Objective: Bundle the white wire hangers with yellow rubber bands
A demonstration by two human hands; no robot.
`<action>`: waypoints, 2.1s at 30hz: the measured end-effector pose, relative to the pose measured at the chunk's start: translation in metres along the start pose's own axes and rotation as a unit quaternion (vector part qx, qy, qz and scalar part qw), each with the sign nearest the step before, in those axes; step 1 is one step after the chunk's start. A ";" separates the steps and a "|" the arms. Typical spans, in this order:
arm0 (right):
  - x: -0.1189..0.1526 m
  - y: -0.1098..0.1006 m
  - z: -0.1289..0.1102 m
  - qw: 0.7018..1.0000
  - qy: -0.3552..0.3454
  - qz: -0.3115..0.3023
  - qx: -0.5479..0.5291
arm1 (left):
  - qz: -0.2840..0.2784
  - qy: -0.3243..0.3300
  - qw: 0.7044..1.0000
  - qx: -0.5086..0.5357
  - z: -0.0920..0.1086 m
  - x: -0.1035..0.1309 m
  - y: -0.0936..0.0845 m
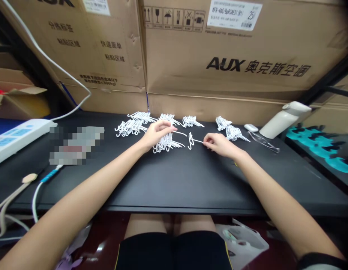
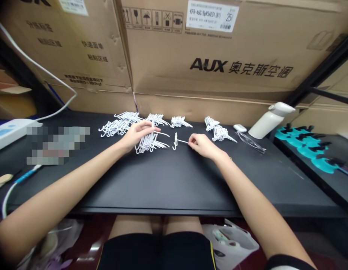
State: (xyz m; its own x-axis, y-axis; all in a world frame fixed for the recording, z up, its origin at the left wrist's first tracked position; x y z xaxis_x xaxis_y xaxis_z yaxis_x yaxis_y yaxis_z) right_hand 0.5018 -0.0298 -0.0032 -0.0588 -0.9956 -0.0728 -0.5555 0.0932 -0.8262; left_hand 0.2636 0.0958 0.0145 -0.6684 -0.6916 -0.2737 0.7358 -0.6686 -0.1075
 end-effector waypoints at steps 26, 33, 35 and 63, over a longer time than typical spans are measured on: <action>0.006 0.007 -0.038 0.952 -0.155 0.263 -0.025 | 0.022 -0.006 0.999 -0.044 0.008 0.007 0.008; 0.013 0.016 -0.054 0.960 -0.155 0.232 -0.035 | 0.027 -0.008 0.999 -0.028 0.008 0.008 0.011; 0.014 0.018 -0.056 0.960 -0.158 0.230 -0.033 | 0.022 -0.010 0.999 -0.022 0.009 0.008 0.012; 0.011 0.027 -0.051 0.943 -0.090 0.194 -0.255 | 0.039 -0.040 0.998 0.017 0.013 0.010 0.011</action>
State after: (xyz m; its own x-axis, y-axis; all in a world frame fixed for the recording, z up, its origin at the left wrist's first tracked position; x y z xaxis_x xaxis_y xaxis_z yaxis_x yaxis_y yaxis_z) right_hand 0.4442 -0.0378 0.0019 -0.2233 -0.8665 -0.4464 -0.8508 0.3968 -0.3446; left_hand 0.2641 0.0779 0.0230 -0.6165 -0.7610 -0.2020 0.7830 -0.6196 -0.0554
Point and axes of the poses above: each hand's wrist, its own x-axis away from the middle knuckle, its own y-axis out of the palm, z = x × y, the point moved 2 cm from there along -x, towards the middle knuckle
